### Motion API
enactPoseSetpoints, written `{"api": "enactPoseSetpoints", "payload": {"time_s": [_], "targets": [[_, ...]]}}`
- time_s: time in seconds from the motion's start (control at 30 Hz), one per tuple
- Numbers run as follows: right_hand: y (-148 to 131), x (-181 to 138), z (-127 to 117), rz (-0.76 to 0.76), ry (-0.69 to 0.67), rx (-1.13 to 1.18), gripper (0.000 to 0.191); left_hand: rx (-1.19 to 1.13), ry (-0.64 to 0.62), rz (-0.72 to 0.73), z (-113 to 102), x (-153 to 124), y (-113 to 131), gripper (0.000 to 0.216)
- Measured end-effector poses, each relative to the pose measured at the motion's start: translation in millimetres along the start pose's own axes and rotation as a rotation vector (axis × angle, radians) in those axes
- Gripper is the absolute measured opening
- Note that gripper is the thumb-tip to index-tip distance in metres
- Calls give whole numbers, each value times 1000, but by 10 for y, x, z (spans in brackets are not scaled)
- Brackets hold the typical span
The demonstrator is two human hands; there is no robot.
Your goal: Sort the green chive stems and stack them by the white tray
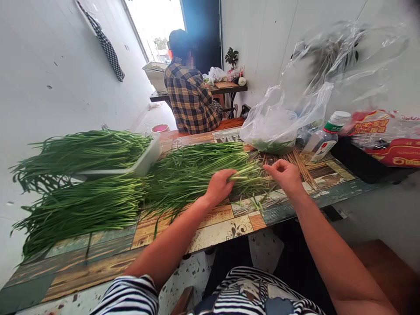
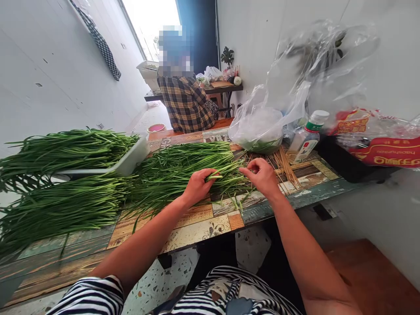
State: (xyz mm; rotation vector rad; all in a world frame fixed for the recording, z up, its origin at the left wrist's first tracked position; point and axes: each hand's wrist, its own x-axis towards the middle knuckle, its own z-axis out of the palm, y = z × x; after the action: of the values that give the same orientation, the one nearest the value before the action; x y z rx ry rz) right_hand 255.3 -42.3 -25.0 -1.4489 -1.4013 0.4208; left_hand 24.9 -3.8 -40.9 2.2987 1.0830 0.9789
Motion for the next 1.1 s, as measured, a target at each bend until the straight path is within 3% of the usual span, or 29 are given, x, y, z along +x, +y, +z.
{"api": "enactPoseSetpoints", "payload": {"time_s": [0.13,0.23,0.37,0.53,0.63,0.7,0.87,1.1], "targets": [[56,-46,42,-258,-248,-304,17,-43,46,-26,1,-7,-6,17],[102,-61,59,-345,-265,-340,14,-61,56,-20,1,-9,-13,20],[-27,-79,21,-391,-275,-196,15,-67,-1,60,-15,-7,7,17],[-258,-143,49,-192,-245,45,14,-30,-107,81,-36,-15,42,18],[-279,-179,166,5,-163,221,21,-22,-78,2,-28,-17,45,15],[-257,-192,260,99,-185,297,27,-34,-32,-54,-20,-14,40,12],[-178,-183,371,66,-246,182,18,-57,17,-118,-13,-2,13,10],[-40,-142,250,174,-110,5,14,-37,47,-142,13,2,14,11]]}}
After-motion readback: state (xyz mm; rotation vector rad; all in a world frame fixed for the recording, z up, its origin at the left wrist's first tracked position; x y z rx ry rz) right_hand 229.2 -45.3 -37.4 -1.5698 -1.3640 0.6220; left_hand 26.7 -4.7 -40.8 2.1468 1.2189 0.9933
